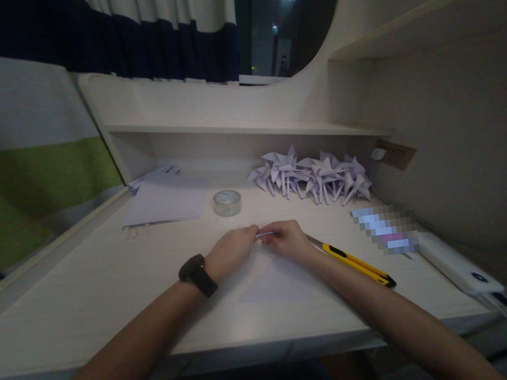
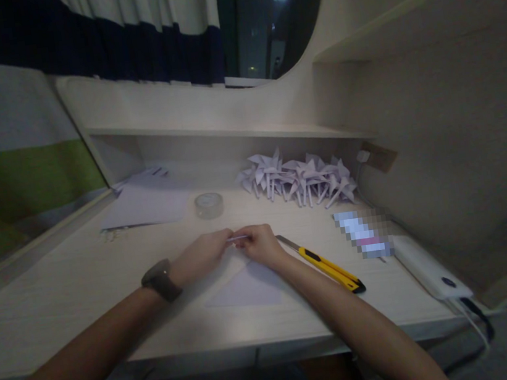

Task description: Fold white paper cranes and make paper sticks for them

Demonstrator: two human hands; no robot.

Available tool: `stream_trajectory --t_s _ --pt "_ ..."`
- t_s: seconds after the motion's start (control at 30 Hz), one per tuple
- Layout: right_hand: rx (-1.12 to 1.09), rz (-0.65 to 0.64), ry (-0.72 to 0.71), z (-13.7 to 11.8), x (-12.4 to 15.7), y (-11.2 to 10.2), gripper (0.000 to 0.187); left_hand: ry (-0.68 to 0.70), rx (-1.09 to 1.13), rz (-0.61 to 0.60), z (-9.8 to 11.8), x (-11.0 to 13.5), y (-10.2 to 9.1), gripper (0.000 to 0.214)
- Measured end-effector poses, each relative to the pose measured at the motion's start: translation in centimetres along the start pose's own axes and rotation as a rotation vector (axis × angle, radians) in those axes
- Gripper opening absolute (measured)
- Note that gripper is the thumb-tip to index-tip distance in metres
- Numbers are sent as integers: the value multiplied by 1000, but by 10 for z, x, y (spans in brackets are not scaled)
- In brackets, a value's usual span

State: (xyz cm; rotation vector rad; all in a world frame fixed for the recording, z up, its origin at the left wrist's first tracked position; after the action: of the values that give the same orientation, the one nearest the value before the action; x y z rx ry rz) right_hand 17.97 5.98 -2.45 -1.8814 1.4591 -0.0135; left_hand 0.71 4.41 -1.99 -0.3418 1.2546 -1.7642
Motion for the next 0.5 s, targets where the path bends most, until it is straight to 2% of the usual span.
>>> stream_trajectory --t_s 0.1,0.2,0.37,0.43,0.5 --pt "13 9 -36 -2 1 -1 27 66 -102 24 3 1 2 29" --pt "-18 26 19 -2 -1 -4 25 97 -237 23 4 2 -1 31" --pt "-140 99 165 7 -7 -14 24 28 -420 32 -2 1 -10 24" --pt "-143 132 177 9 -11 -19 28 -8 -438 64 -8 0 -17 23" --pt "-71 183 149 0 -11 -24 27 -76 -417 141 -17 -2 -25 28"
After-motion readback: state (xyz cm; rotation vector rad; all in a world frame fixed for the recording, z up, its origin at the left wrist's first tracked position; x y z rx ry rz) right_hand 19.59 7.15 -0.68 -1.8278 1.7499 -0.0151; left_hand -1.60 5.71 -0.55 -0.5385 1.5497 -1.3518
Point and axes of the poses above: each hand's wrist, its own x-axis away from the middle knuckle, its own y-axis out of the palm, z = x × y, the point moved 2 cm from there along -x, towards the middle knuckle, and after that the axes turned 1 degree about z, right-handed, at the moved point
